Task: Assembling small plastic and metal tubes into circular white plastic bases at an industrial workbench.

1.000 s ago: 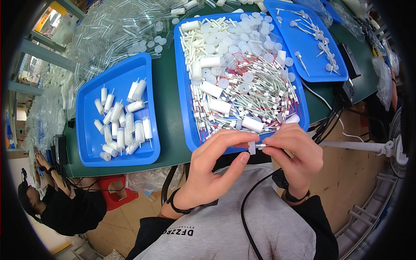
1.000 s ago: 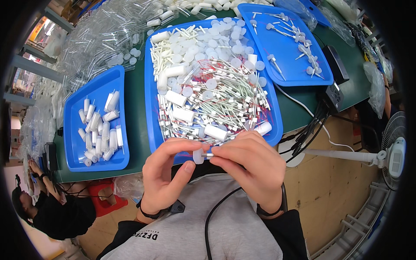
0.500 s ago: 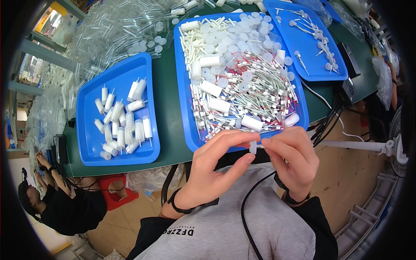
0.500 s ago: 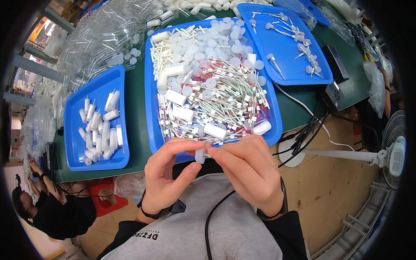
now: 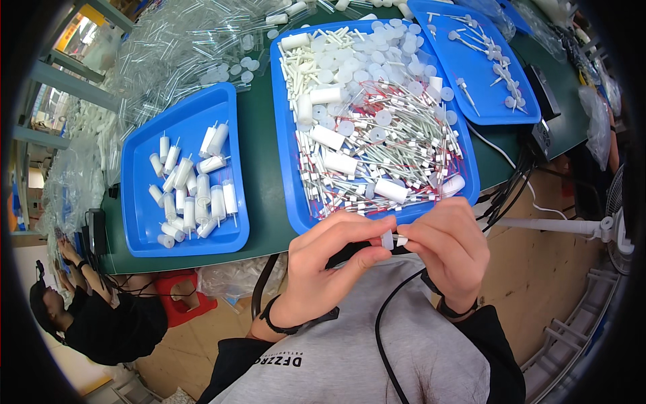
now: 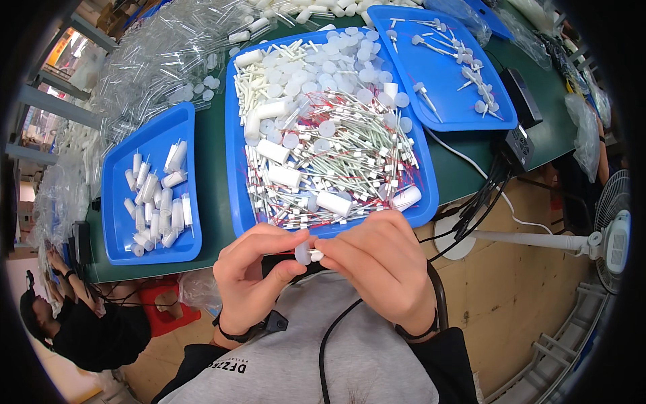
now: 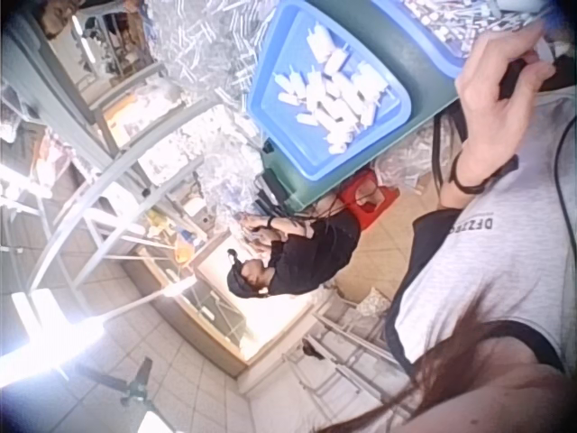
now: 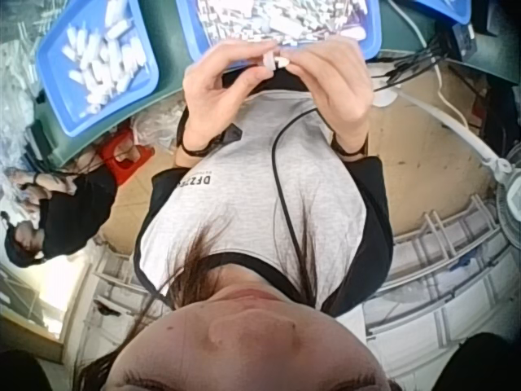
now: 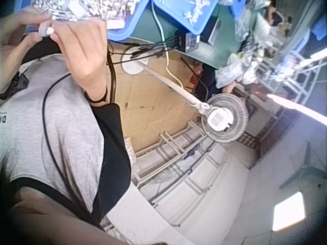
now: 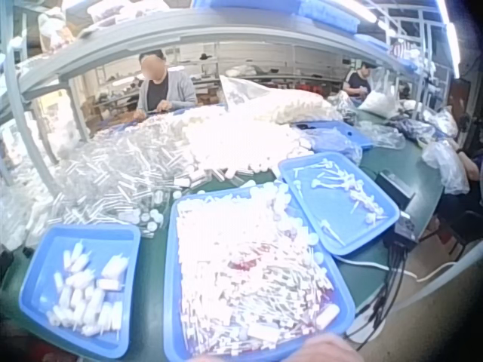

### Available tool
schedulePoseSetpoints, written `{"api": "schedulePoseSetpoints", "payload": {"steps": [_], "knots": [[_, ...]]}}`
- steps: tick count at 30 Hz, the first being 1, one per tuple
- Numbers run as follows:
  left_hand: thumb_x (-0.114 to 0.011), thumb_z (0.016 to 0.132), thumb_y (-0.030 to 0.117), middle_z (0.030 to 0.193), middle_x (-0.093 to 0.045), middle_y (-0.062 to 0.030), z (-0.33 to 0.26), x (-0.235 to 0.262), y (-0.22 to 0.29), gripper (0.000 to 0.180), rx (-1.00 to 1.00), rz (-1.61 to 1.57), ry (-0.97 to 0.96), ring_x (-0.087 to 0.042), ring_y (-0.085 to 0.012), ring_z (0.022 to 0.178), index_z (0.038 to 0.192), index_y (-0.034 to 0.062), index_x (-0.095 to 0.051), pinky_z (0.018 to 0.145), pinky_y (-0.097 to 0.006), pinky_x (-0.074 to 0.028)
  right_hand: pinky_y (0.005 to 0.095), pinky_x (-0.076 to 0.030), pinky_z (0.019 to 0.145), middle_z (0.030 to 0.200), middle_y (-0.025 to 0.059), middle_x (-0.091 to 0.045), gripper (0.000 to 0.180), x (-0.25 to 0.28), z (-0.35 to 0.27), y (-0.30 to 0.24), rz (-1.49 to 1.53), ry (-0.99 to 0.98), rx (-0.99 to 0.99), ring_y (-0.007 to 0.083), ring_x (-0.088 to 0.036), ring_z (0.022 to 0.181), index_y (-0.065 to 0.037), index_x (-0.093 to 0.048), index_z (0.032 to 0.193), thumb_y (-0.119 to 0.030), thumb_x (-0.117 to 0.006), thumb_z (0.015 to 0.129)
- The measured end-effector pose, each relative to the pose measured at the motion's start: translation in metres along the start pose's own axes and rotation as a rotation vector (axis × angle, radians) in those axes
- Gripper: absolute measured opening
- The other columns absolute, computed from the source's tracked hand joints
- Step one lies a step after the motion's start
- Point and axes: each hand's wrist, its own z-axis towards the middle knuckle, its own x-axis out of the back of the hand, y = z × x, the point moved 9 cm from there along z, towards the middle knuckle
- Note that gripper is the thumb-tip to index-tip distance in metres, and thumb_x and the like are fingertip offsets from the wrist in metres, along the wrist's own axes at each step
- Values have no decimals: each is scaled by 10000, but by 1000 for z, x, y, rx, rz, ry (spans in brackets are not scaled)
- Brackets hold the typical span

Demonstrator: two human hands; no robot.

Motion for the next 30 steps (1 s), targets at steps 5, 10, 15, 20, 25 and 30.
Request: {"api": "schedulePoseSetpoints", "payload": {"steps": [5, 10, 15, 20, 25, 30], "knots": [[-721, 753, -39, 876, -666, -101, -1, 0, -5, 329, 25, 49, 10, -622, -154, 738, 1078, -12, -669, 648, -254, -489, 334, -429, 620, 781, 65, -631, 216, -4, -1, 10, 57, 5, -58, 221, -571, 665, 0, -680, 888, -43, -754, 691], [-727, 744, -42, 904, -678, -115, 1, 1, -1, 322, -7, 57, -8, -639, -165, 761, 1060, -24, -670, 669, -262, -506, 331, -428, 601, 770, 76, -631, 184, -5, -1, 14, 114, 4, -115, 237, -567, 652, -9, -678, 860, -39, -753, 695], [-740, 734, -29, 936, -694, -135, 1, 1, 3, 297, -30, 76, -35, -662, -202, 788, 1023, -38, -671, 680, -279, -522, 326, -437, 585, 755, 81, -633, 152, -7, -4, 15, 203, -17, -229, 241, -569, 629, -3, -671, 840, -13, -740, 706], [-728, 760, 2, 943, -701, -176, 0, 0, 2, 292, -20, 78, -51, -662, -177, 781, 1040, -53, -668, 679, -270, -508, 307, -437, 555, 727, 86, -638, 136, -9, -10, 20, 254, -7, -362, 220, -574, 610, 6, -669, 831, 8, -734, 711], [-723, 756, -9, 929, -700, -170, -1, 4, 4, 307, -29, 109, -66, -661, -172, 753, 1056, -46, -668, 659, -268, -511, 302, -442, 547, 721, 85, -639, 126, -16, -11, 20, 247, -17, -388, 221, -579, 600, 4, -673, 833, 10, -731, 722], [-721, 693, -50, 942, -679, -158, -1, 8, 9, 325, -40, 245, -45, -651, -208, 857, 1006, -26, -636, 724, -292, -510, 304, -444, 554, 718, 78, -637, 130, -28, -11, 21, 260, -45, -374, 210, -582, 592, -3, -678, 853, -5, -734, 735]]}}
